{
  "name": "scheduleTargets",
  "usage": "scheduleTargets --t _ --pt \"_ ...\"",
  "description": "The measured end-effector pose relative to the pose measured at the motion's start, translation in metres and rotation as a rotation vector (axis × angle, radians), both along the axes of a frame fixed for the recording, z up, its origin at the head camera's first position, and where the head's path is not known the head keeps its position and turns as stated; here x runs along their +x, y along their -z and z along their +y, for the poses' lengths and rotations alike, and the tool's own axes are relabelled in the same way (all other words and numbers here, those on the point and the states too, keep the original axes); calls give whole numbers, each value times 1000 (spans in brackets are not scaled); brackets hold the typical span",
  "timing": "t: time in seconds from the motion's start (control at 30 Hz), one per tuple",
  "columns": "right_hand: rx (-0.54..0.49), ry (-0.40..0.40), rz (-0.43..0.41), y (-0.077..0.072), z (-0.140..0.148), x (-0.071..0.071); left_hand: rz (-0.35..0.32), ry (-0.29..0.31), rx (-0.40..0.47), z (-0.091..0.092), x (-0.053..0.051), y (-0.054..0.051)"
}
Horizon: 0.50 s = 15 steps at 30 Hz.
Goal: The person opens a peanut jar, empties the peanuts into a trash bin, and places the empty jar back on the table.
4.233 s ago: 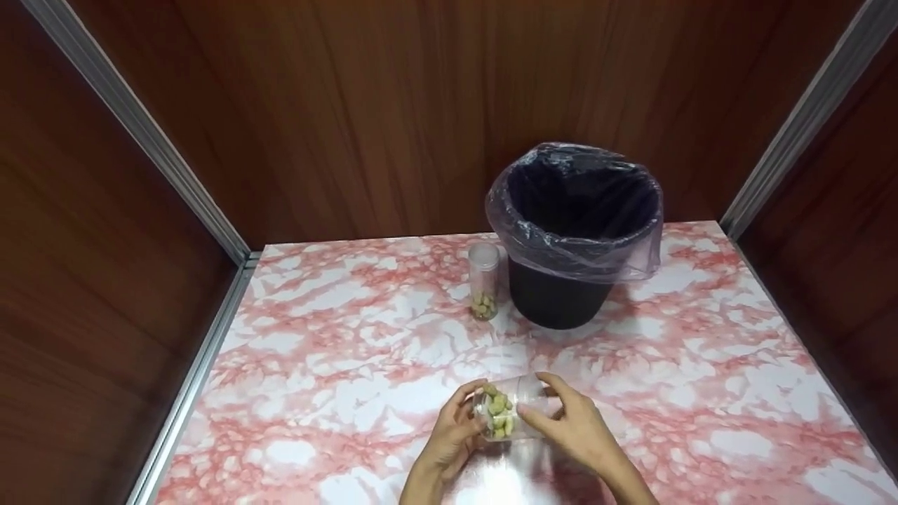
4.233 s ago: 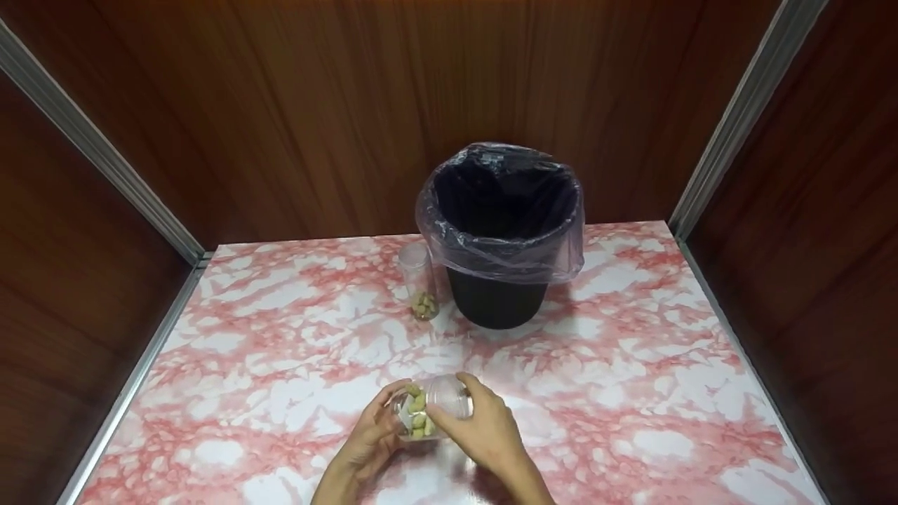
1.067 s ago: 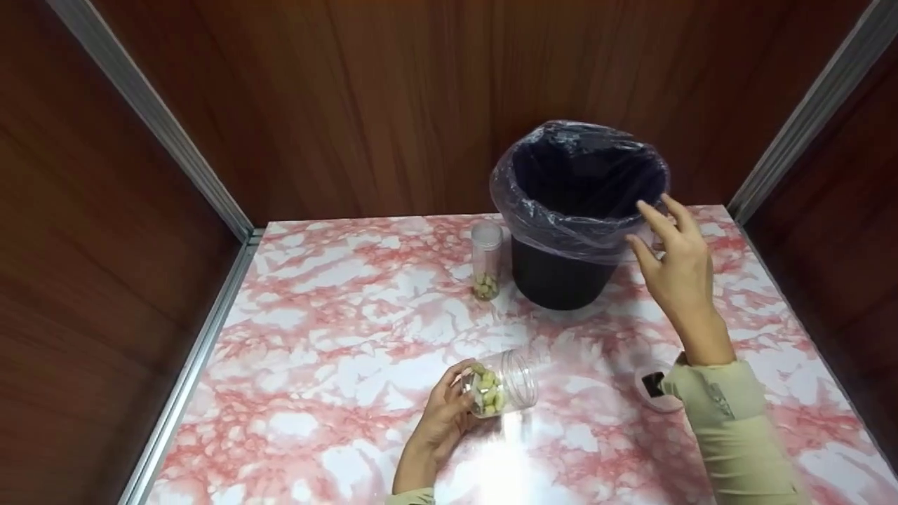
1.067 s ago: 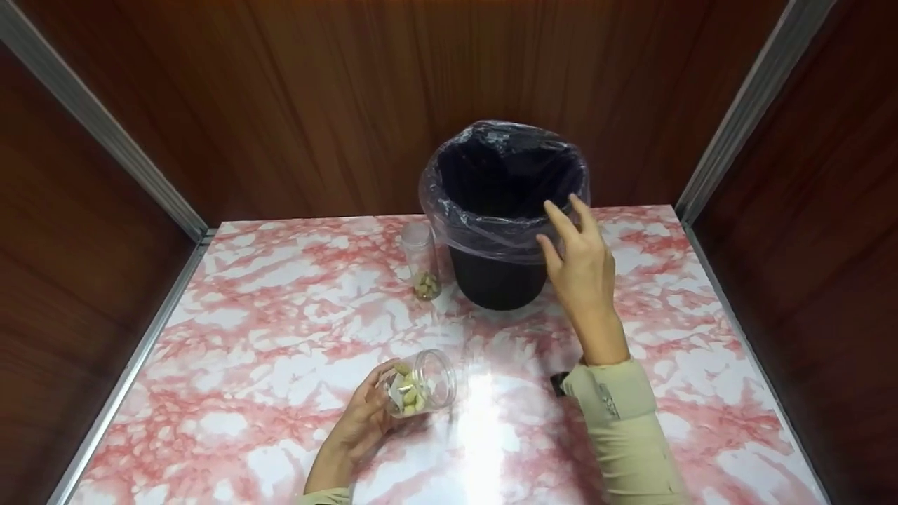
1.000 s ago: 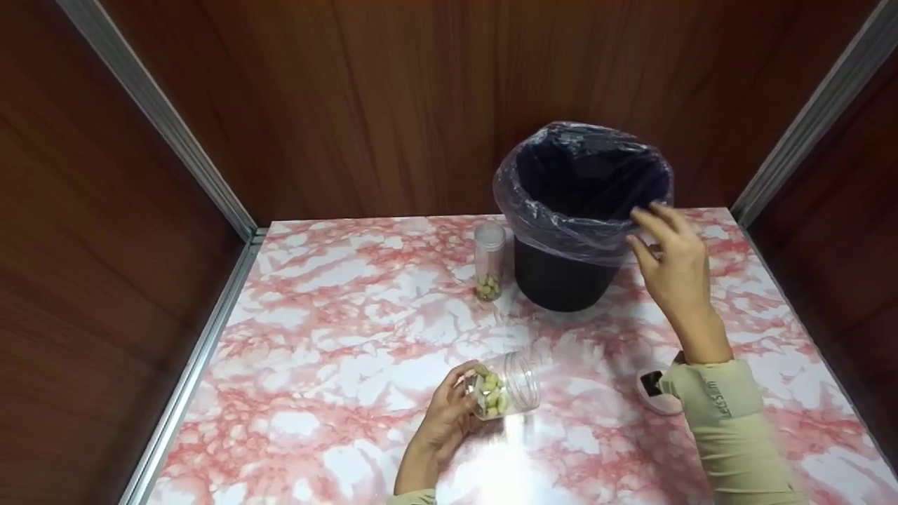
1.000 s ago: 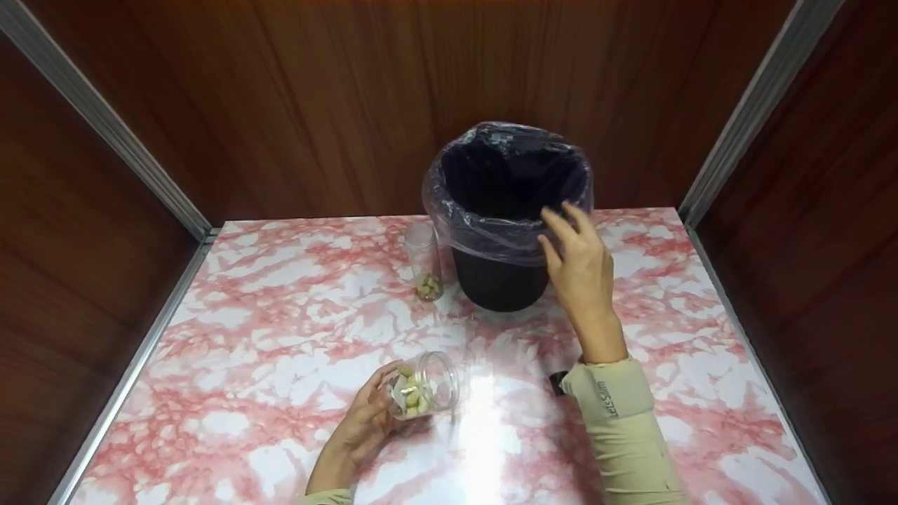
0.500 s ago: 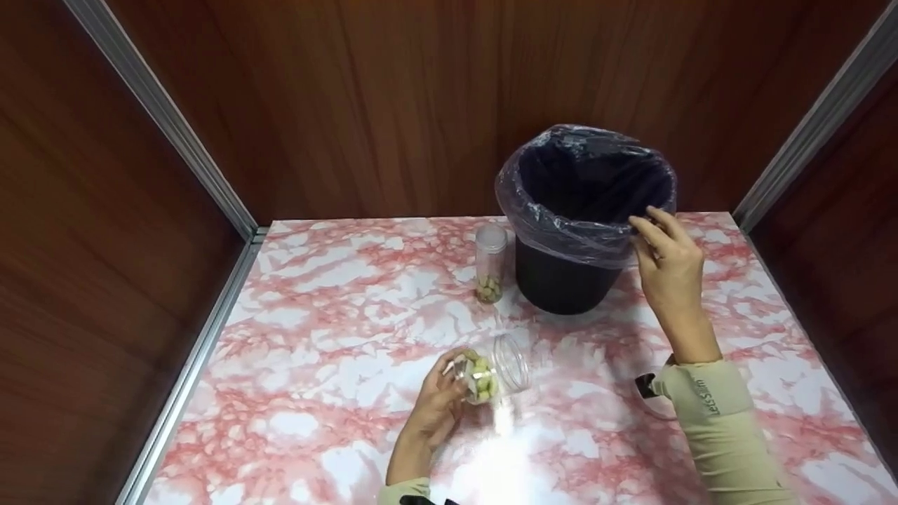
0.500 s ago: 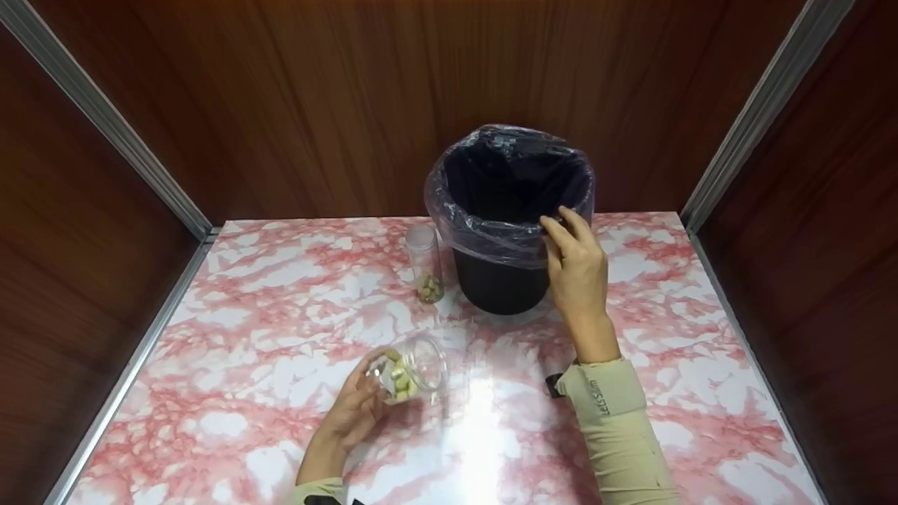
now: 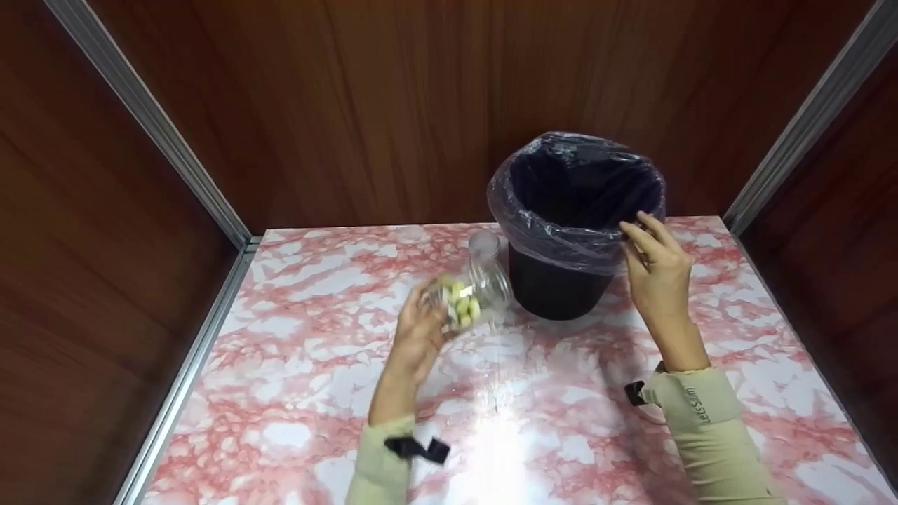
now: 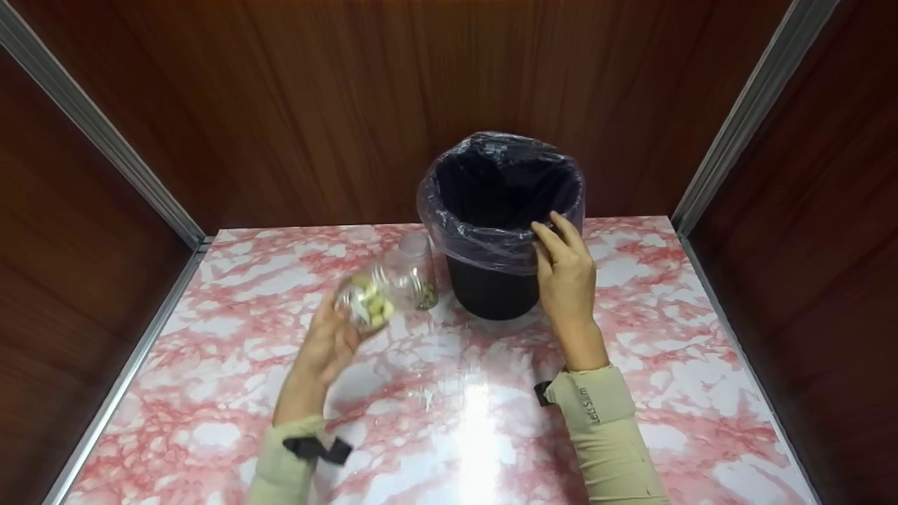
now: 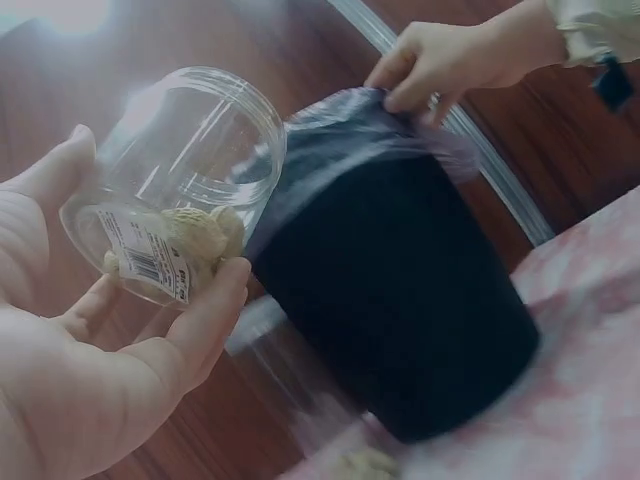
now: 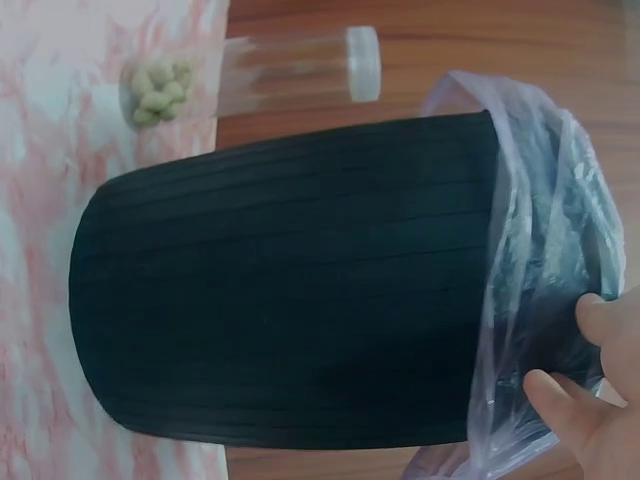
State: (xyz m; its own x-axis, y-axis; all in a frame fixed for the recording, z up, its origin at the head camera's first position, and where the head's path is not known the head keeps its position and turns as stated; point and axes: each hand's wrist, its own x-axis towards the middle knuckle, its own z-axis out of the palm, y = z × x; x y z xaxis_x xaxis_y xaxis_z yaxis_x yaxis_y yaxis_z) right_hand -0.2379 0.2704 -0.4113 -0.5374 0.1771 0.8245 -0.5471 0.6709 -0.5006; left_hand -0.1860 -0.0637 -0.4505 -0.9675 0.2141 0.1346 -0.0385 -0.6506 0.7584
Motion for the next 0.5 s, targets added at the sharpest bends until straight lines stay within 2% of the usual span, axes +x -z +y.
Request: scheduleTargets --t 0.13,0.33,0.5 --pt "7 5 -30 0 -1 0 19 -43 -61 3 -23 -29" --pt "3 19 -31 1 -2 -1 72 -165 -221 16 -49 -70" --pt "-24 27 -19 1 -3 -1 98 -198 -239 29 -68 -96"
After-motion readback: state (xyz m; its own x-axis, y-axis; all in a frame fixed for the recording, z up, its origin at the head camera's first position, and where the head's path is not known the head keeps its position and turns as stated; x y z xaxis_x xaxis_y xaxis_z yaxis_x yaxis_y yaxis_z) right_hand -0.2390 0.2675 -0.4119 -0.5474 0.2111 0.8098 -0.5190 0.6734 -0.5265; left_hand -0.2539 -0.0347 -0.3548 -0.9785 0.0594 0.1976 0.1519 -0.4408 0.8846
